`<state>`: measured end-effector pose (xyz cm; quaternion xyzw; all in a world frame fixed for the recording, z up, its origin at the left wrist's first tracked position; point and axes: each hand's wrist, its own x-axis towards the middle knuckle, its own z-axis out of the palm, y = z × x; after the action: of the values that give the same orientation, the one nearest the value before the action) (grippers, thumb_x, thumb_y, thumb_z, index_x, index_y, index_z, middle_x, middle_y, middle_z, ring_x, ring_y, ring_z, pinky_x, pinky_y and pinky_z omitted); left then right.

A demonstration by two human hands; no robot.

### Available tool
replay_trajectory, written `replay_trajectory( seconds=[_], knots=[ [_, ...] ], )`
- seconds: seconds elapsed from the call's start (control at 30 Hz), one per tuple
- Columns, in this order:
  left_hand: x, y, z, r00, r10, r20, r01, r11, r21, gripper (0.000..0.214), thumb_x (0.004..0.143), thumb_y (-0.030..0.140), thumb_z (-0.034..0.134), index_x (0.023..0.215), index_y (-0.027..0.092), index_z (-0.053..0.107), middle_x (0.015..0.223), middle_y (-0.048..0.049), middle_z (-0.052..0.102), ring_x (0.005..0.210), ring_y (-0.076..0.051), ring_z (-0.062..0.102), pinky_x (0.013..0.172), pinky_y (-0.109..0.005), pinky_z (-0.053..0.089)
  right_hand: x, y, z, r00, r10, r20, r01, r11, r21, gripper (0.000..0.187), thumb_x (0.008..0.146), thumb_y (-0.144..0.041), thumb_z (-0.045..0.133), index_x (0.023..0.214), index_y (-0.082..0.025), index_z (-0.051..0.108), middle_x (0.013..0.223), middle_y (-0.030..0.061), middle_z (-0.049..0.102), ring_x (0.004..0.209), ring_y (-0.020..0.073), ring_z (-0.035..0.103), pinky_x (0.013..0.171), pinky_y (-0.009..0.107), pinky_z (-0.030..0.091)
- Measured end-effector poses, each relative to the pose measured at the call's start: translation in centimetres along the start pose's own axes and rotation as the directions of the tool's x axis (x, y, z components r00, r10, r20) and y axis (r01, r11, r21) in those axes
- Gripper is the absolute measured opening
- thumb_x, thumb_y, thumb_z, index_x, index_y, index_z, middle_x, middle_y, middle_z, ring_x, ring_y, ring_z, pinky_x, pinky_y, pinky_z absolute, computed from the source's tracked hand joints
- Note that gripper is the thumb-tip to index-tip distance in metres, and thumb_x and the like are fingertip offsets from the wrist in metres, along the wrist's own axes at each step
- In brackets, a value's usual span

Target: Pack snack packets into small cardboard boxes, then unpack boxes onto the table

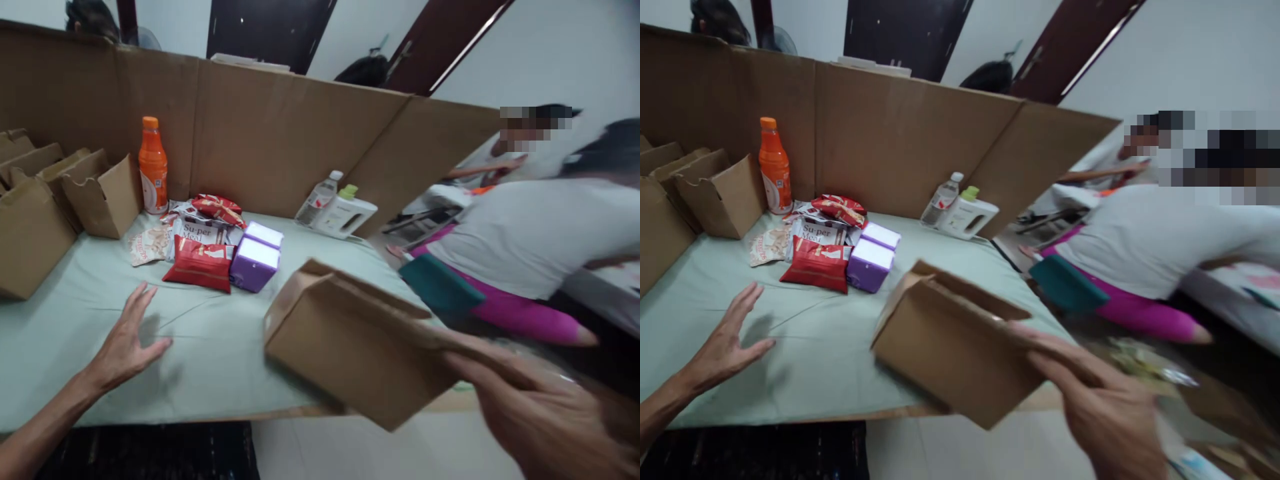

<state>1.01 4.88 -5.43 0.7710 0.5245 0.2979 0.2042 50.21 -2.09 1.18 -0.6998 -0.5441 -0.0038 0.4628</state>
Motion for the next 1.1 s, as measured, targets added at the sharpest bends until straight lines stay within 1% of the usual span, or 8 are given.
replay_trajectory(
  seconds=[0.13,0.3,0.43,0.57,0.77,0.87,1.0,1.1],
  knots=[
    [-0.6,3.5,1.2,0.951,0.212,0.226,-0.176,0.970,-0.166,0.114,0.083,0.046,0.082,0.166,0.035,0.004,0.174,-0.0156,0.011,0.159,-0.042,0.018,0.125,-0.064,0.029,-4.8,-5.6,1.0,0.952,-0.207,0.223,0.097,0.901,0.423,0.011,0.084,-0.047,0.072,0.085,-0.051,0.081,0.080,0.0054,0.081,0.081,0.0424,0.077,0.083,0.067,0.062],
    [-2.9,3.8,0.2,0.879,0.236,0.414,-0.100,0.941,-0.323,0.145,0.065,0.065,0.090,0.165,0.035,-0.010,0.175,-0.0178,0.003,0.158,-0.047,0.013,0.124,-0.071,0.019,-6.8,-9.0,5.0,0.886,-0.421,0.194,0.217,0.745,0.630,0.023,0.094,-0.032,0.066,0.107,-0.044,0.079,0.089,0.0023,0.082,0.084,0.0333,0.079,0.087,0.063,0.060],
    [-6.6,2.8,-1.3,0.949,0.100,0.300,0.050,0.891,-0.452,0.136,0.069,0.080,0.078,0.163,0.043,-0.015,0.175,-0.0125,-0.007,0.159,-0.046,0.011,0.124,-0.071,0.018,-8.1,-10.6,7.4,0.872,-0.469,0.137,0.291,0.724,0.625,0.032,0.094,-0.023,0.063,0.115,-0.042,0.077,0.097,0.0029,0.082,0.091,0.0322,0.078,0.082,0.058,0.060],
    [-7.5,3.0,-1.2,0.940,0.015,0.340,0.183,0.820,-0.543,0.145,0.064,0.086,0.076,0.163,0.037,-0.019,0.175,-0.0135,-0.009,0.158,-0.049,0.005,0.124,-0.072,0.014,-8.0,-11.8,9.3,0.865,-0.496,0.072,0.349,0.700,0.623,0.033,0.096,-0.021,0.058,0.117,-0.040,0.074,0.097,0.0026,0.081,0.091,0.0308,0.078,0.080,0.058,0.060],
    [-4.5,2.3,-2.0,0.980,0.131,0.149,-0.013,0.792,-0.610,0.139,0.068,0.073,0.084,0.165,0.039,-0.010,0.177,-0.0040,0.001,0.158,-0.048,0.008,0.127,-0.066,0.014,-6.5,-13.8,10.5,0.770,-0.596,-0.229,0.595,0.541,0.594,0.033,0.096,-0.018,0.060,0.124,-0.027,0.073,0.096,0.0053,0.081,0.093,0.0273,0.076,0.078,0.049,0.059],
    [-4.0,0.3,-3.1,0.986,0.117,0.122,-0.037,0.856,-0.516,0.137,0.071,0.070,0.084,0.164,0.040,-0.011,0.177,-0.0027,-0.002,0.158,-0.048,0.006,0.128,-0.066,0.014,-6.3,-14.3,9.9,0.696,-0.717,0.021,0.538,0.541,0.646,0.030,0.099,-0.023,0.058,0.125,-0.025,0.071,0.100,0.0063,0.081,0.098,0.0254,0.076,0.081,0.045,0.060],
    [-4.1,-2.3,-3.5,0.985,0.061,0.160,0.003,0.927,-0.375,0.136,0.074,0.062,0.086,0.163,0.042,-0.014,0.176,-0.0090,-0.002,0.157,-0.050,0.007,0.124,-0.073,0.015,-5.6,-14.2,8.4,0.462,-0.784,0.415,0.373,0.596,0.711,0.048,0.102,-0.060,0.048,0.126,-0.024,0.068,0.119,0.0100,0.077,0.115,0.0279,0.072,0.095,0.048,0.060],
    [-3.9,-2.6,-3.0,0.980,0.078,0.181,0.009,0.901,-0.433,0.131,0.078,0.069,0.078,0.163,0.040,-0.017,0.176,-0.0139,0.001,0.157,-0.050,0.008,0.123,-0.074,0.016,-4.1,-15.1,8.1,0.536,-0.714,0.451,0.319,0.666,0.675,0.038,0.108,-0.047,0.041,0.128,-0.028,0.066,0.121,0.0073,0.076,0.116,0.0232,0.072,0.096,0.042,0.060]
  ],
)
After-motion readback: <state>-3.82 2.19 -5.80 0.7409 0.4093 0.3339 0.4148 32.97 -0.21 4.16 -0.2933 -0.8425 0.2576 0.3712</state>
